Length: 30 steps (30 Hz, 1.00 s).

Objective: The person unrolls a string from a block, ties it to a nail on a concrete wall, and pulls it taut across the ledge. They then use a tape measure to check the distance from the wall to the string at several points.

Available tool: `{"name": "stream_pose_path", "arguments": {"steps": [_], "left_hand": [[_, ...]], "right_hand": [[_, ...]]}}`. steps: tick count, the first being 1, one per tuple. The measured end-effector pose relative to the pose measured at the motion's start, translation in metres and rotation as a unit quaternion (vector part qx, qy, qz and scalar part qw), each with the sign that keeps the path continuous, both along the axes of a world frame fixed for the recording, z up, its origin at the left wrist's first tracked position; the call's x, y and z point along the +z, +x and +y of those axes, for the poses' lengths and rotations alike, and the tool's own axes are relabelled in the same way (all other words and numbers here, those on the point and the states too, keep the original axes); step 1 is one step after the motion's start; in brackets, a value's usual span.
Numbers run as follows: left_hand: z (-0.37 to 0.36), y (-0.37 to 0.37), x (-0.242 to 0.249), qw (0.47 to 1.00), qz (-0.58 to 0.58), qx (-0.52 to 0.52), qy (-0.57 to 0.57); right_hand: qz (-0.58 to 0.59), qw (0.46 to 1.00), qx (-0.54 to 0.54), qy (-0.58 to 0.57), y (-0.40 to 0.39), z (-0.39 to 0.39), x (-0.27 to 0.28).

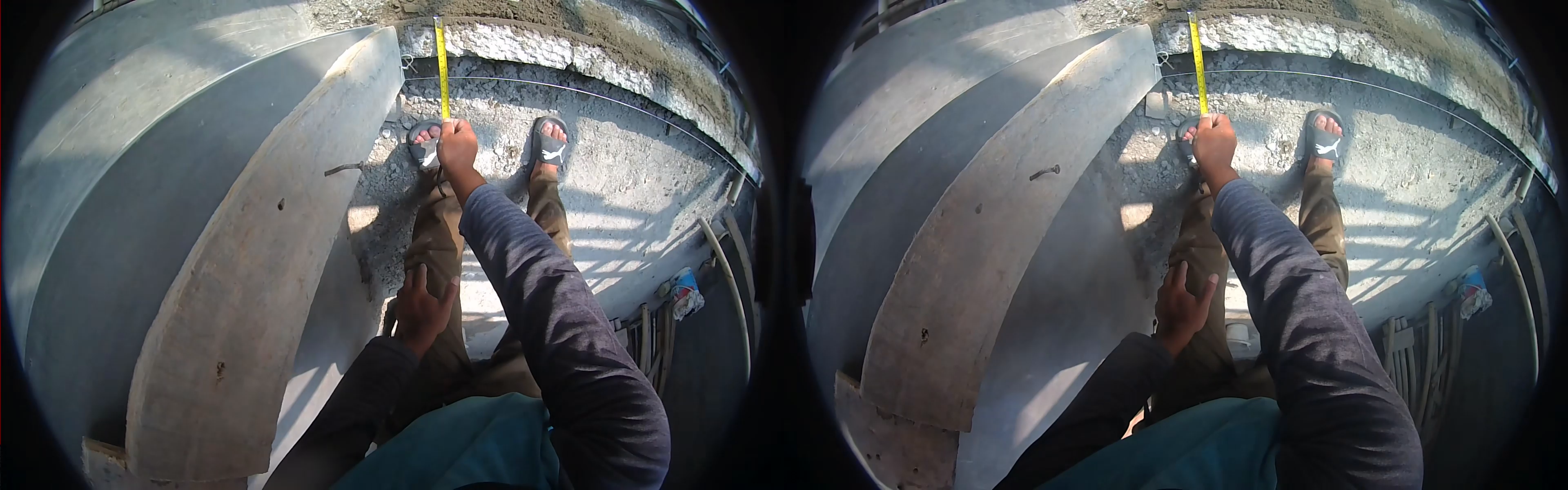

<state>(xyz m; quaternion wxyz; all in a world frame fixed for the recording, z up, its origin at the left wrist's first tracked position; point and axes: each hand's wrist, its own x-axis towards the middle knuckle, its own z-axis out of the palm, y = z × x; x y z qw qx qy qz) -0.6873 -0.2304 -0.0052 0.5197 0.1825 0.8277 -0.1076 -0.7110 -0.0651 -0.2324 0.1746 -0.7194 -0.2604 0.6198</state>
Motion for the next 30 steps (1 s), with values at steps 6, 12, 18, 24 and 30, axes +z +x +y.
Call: {"name": "stream_pose_path", "arguments": {"steps": [6,12,18,24,30], "left_hand": [[0.003,0.001,0.001,1.0,0.003,-0.003,-0.011],[0.004,0.001,0.001,1.0,0.003,-0.001,-0.019],[0.003,0.003,0.0,1.0,0.008,-0.005,-0.019],[0.007,0.0,0.001,1.0,0.005,-0.01,-0.018],[0.012,-0.002,0.0,0.999,0.029,-0.015,-0.017]], "right_hand": [[-0.02,1.0,0.017,-0.004,-0.001,0.003,0.001],[0.05,0.997,-0.058,-0.023,0.003,-0.009,-0.026],[0.072,0.994,-0.08,-0.023,0.004,-0.014,-0.036],[0.04,0.997,-0.06,-0.031,0.002,-0.01,-0.028],[-0.016,0.999,0.017,0.022,0.005,0.025,0.037]]}}
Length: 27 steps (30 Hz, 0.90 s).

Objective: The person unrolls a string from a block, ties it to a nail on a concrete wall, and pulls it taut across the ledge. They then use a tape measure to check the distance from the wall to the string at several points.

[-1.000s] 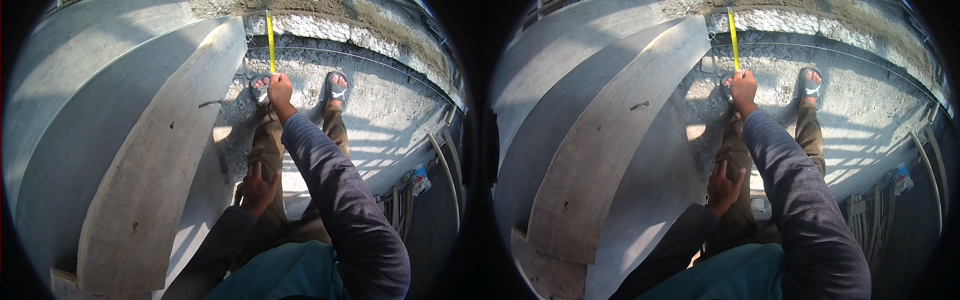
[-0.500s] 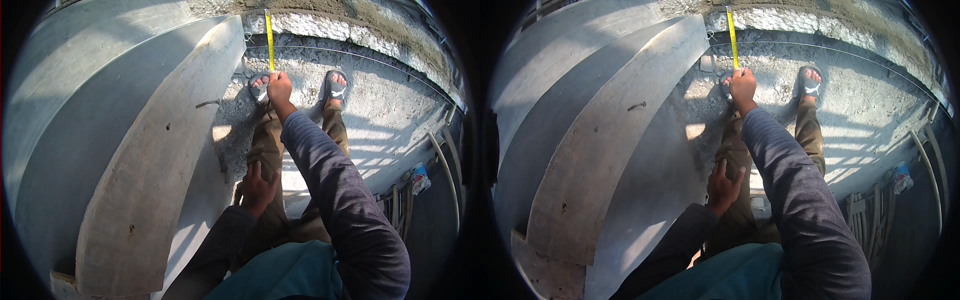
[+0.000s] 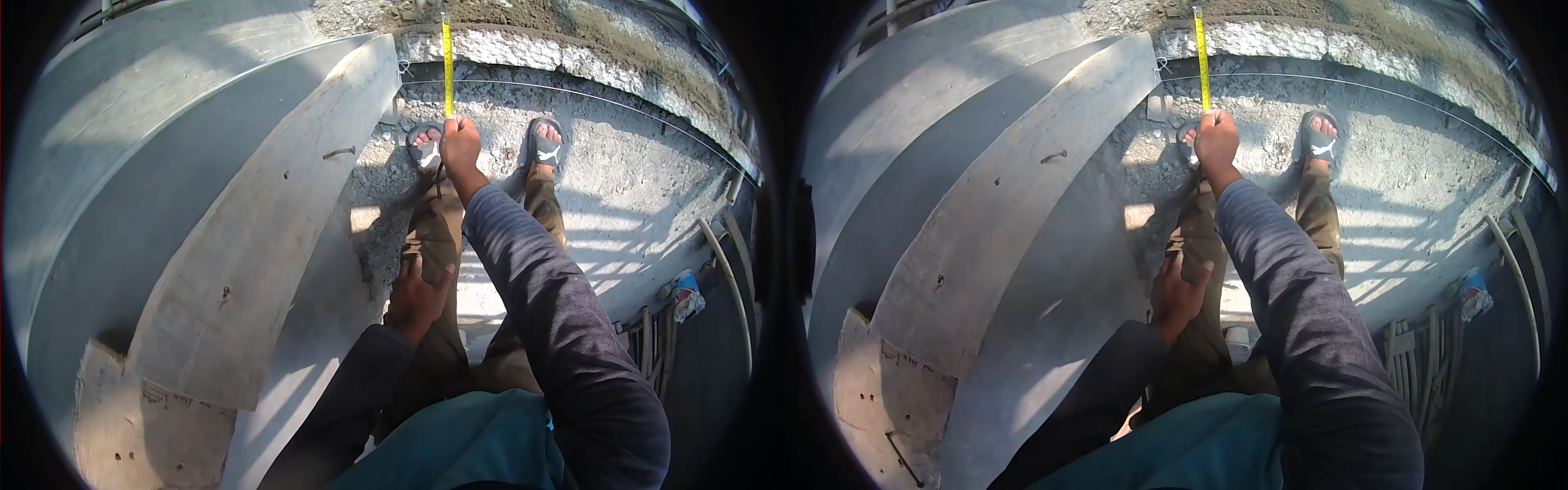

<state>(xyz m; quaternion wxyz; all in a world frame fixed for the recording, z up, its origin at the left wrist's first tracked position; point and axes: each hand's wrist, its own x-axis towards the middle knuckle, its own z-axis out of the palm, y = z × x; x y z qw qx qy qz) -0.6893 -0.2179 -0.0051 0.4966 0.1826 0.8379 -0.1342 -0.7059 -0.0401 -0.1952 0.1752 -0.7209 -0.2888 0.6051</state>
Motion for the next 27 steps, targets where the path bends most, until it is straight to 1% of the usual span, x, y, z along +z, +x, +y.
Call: {"name": "stream_pose_path", "arguments": {"steps": [1,3,4,5,6,7,8,9,10,11,12,13,14,15,17,19,20,21,22,23,24,25,26,27], "left_hand": [[0.003,0.001,-0.001,1.0,0.007,-0.002,-0.013],[0.008,0.0,0.001,1.0,0.018,-0.019,0.007],[0.015,-0.001,0.006,0.999,0.026,-0.024,-0.007],[0.026,0.0,0.007,0.999,0.03,-0.032,-0.013],[0.035,0.001,0.011,0.998,0.043,-0.033,0.012],[0.039,0.002,0.016,0.997,0.054,-0.037,0.038],[0.04,0.003,0.014,0.995,0.065,-0.021,0.066],[0.04,0.003,0.009,0.993,0.075,-0.006,0.096],[0.039,0.002,0.008,0.984,0.068,-0.022,0.166],[0.039,0.0,0.014,0.97,0.059,-0.038,0.233],[0.047,0.003,0.025,0.966,0.035,-0.051,0.252],[0.055,0.007,0.037,0.96,0.012,-0.064,0.271],[0.061,0.009,0.043,0.955,-0.012,-0.105,0.277],[0.067,0.011,0.048,0.948,-0.031,-0.148,0.282],[0.09,0.021,0.065,0.939,-0.055,-0.222,0.257],[0.123,0.035,0.08,0.932,-0.056,-0.28,0.222],[0.142,0.046,0.095,0.921,-0.056,-0.305,0.237],[0.165,0.061,0.106,0.922,-0.051,-0.307,0.232],[0.193,0.082,0.113,0.922,-0.047,-0.307,0.232],[0.219,0.103,0.114,0.91,-0.052,-0.325,0.254],[0.245,0.125,0.112,0.922,-0.069,-0.29,0.248],[0.267,0.146,0.111,0.934,-0.087,-0.252,0.236],[0.29,0.174,0.119,0.933,-0.09,-0.255,0.237],[0.311,0.195,0.109,0.922,-0.123,-0.272,0.246]], "right_hand": [[0.002,1.0,-0.002,0.009,0.007,0.004,0.009],[-0.036,0.998,0.047,0.023,0.036,0.012,0.021],[-0.097,0.986,0.121,0.057,0.058,0.016,0.026],[-0.117,0.985,0.129,0.005,0.079,0.022,0.041],[-0.137,0.977,0.147,0.075,0.105,0.023,0.056],[-0.169,0.914,0.25,0.272,0.147,0.007,0.044],[-0.169,0.963,0.186,0.094,0.169,0.022,0.085],[-0.154,0.959,0.206,0.115,0.207,0.021,0.107],[-0.18,0.955,0.203,0.116,0.242,0.018,0.127],[-0.22,0.945,0.227,0.082,0.281,0.011,0.139],[-0.206,0.955,0.189,0.102,0.319,0.001,0.161],[-0.227,0.951,0.208,0.033,0.355,0.003,0.192],[-0.27,0.933,0.235,0.031,0.394,-0.009,0.203],[-0.269,0.94,0.204,0.041,0.432,-0.024,0.212],[-0.304,0.932,0.197,0.031,0.494,-0.045,0.242],[-0.316,0.92,0.183,0.141,0.559,-0.09,0.234],[-0.321,0.928,0.178,0.062,0.575,-0.095,0.25],[-0.324,0.93,0.173,-0.013,0.592,-0.09,0.27],[-0.335,0.931,0.144,0.003,0.611,-0.086,0.283],[-0.312,0.936,0.163,0.01,0.626,-0.091,0.294],[-0.29,0.939,0.184,0.017,0.642,-0.093,0.3],[-0.3,0.939,0.165,0.027,0.658,-0.09,0.3],[-0.306,0.94,0.15,0.002,0.672,-0.086,0.296],[-0.309,0.941,0.137,-0.024,0.684,-0.081,0.293]]}}
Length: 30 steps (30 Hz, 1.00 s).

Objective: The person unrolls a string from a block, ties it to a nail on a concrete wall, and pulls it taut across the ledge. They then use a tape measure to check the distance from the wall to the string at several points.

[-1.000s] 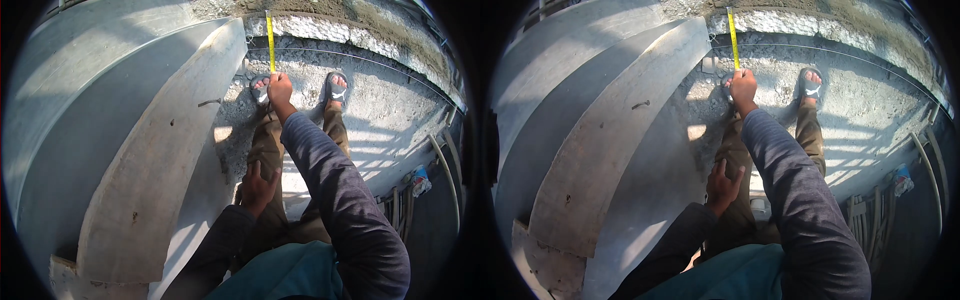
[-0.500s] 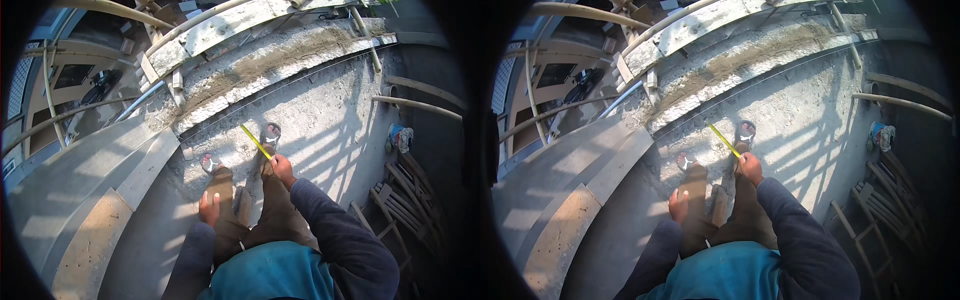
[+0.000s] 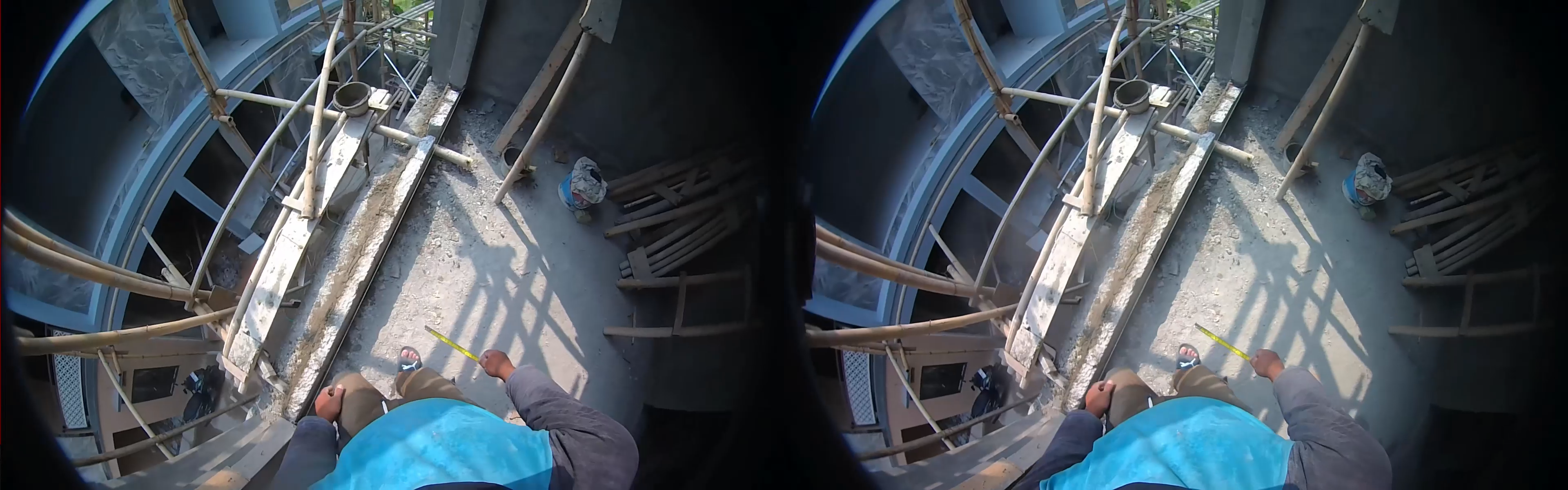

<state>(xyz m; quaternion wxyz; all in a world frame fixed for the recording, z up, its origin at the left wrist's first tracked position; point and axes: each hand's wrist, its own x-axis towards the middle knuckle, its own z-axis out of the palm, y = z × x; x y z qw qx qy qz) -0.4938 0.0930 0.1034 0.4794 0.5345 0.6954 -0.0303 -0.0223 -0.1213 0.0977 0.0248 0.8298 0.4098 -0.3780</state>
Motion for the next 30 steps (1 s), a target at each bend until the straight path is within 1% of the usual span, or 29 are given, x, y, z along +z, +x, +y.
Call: {"name": "stream_pose_path", "arguments": {"steps": [1,2,3,5,7,8,10,11,12,13,14,15,16,17,18,19,20,21,22,23,24,25,26,27,28,29,30], "left_hand": [[0.019,0.024,-0.001,0.999,-0.008,-0.037,0.007],[0.039,0.053,0.003,0.997,-0.016,-0.072,0.013],[0.057,0.084,0.015,0.997,-0.019,-0.078,0.02],[0.083,0.143,0.045,0.978,-0.044,-0.189,0.075],[0.105,0.187,0.058,0.973,-0.066,-0.212,0.068],[0.114,0.205,0.06,0.968,-0.086,-0.229,0.055],[0.138,0.218,0.017,0.966,-0.08,-0.236,0.068],[0.153,0.22,-0.001,0.96,-0.086,-0.265,0.022],[0.165,0.232,-0.001,0.951,-0.092,-0.293,-0.023],[0.171,0.238,0.001,0.965,-0.049,-0.257,-0.028],[0.179,0.235,-0.005,0.964,-0.101,-0.247,-0.013],[0.191,0.238,-0.021,0.961,-0.019,-0.277,-0.01],[0.208,0.235,-0.045,0.943,0.023,-0.331,-0.026],[0.222,0.234,-0.058,0.926,0.043,-0.374,-0.019],[0.246,0.215,-0.12,0.912,0.005,-0.389,-0.131],[0.259,0.233,-0.1,0.901,0.048,-0.413,-0.124],[0.283,0.263,-0.081,0.889,0.089,-0.435,-0.11],[0.303,0.295,-0.075,0.885,0.099,-0.451,-0.063],[0.322,0.323,-0.071,0.878,0.111,-0.465,-0.017],[0.346,0.362,-0.056,0.87,0.118,-0.479,0.001],[0.369,0.414,-0.023,0.862,0.125,-0.491,0.02],[0.389,0.453,-0.017,0.879,0.088,-0.465,0.054],[0.406,0.49,-0.013,0.894,0.051,-0.436,0.086],[0.421,0.532,0.004,0.905,0.042,-0.412,0.096],[0.434,0.577,0.026,0.917,0.033,-0.385,0.105],[0.442,0.614,0.038,0.927,-0.012,-0.352,0.127],[0.445,0.646,0.047,0.936,-0.053,-0.316,0.148]], "right_hand": [[-0.023,0.998,-0.027,0.06,0.013,-0.001,-0.013],[-0.026,0.997,-0.035,0.065,0.024,0.003,-0.003],[-0.014,0.995,-0.041,0.09,0.032,0.013,0.012],[-0.004,0.991,-0.053,0.12,0.04,0.033,0.038],[0.035,0.972,-0.191,0.131,0.051,0.045,0.047],[0.032,0.971,-0.194,0.133,0.059,0.044,0.039],[0.02,0.966,-0.222,0.128,0.076,0.041,0.015],[-0.001,0.973,-0.207,0.099,0.084,0.045,0.024],[-0.004,0.973,-0.207,0.099,0.096,0.045,0.031],[0.008,0.977,-0.192,0.096,0.107,0.046,0.038],[0.022,0.98,-0.178,0.09,0.114,0.047,0.043],[0.016,0.979,-0.182,0.093,0.125,0.053,0.047],[-0.013,0.992,-0.121,0.04,0.145,0.058,0.048],[-0.038,0.997,-0.06,-0.023,0.161,0.05,0.048],[-0.034,0.997,-0.065,-0.036,0.167,0.028,0.034],[-0.038,0.998,-0.007,-0.04,0.192,0.016,-0.001],[-0.045,0.997,0.051,-0.038,0.22,0.02,-0.02],[-0.082,0.996,-0.017,0.011,0.233,0.031,-0.009],[-0.08,0.996,-0.021,0.01,0.245,0.048,0.009],[-0.108,0.993,-0.024,-0.034,0.26,0.074,0.035],[-0.138,0.987,-0.026,-0.075,0.274,0.099,0.052],[-0.14,0.987,-0.029,-0.073,0.289,0.113,0.051],[-0.157,0.986,-0.047,-0.039,0.304,0.124,0.048],[-0.172,0.983,-0.063,-0.005,0.319,0.136,0.045],[-0.172,0.983,-0.059,-0.004,0.333,0.156,0.053],[-0.147,0.963,-0.222,0.035,0.346,0.183,0.073],[-0.115,0.917,-0.376,0.069,0.361,0.208,0.086]]}}
